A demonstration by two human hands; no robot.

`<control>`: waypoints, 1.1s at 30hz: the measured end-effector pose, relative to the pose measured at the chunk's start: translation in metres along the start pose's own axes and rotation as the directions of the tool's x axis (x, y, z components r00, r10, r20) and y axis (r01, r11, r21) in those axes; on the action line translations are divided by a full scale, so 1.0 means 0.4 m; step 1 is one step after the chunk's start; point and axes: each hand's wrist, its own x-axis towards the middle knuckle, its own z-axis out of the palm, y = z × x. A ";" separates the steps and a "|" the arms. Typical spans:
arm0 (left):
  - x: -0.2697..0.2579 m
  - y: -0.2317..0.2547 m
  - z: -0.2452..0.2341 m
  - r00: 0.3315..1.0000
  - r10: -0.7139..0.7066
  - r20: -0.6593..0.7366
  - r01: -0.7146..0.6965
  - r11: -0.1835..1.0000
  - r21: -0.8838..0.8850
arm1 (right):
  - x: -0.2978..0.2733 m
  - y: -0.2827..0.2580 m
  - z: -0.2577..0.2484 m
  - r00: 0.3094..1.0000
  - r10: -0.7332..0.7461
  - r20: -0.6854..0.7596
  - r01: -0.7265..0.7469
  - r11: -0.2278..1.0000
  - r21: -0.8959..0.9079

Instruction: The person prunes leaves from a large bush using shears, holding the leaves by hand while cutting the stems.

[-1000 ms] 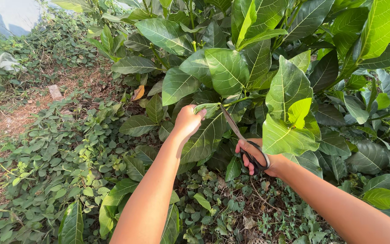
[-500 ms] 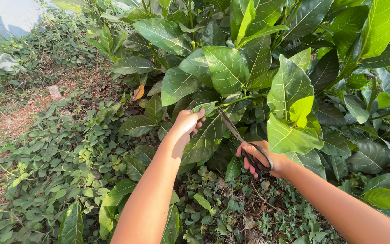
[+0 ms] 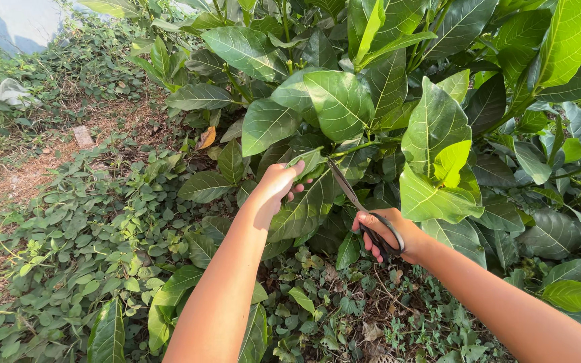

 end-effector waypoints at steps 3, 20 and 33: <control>0.019 -0.001 -0.036 0.997 0.053 -0.047 -0.057 0.995 -0.083 | 0.000 -0.013 -0.007 0.999 0.022 -0.031 -0.019 0.996 0.089; -0.085 0.065 0.107 0.701 0.701 -0.131 -0.452 0.579 0.678 | -0.024 -0.001 -0.017 0.998 0.039 -0.043 -0.039 0.999 0.007; -0.076 0.054 0.134 0.821 0.554 -0.141 -0.374 0.708 0.600 | -0.047 -0.025 -0.030 0.999 -0.020 0.025 0.018 0.997 0.074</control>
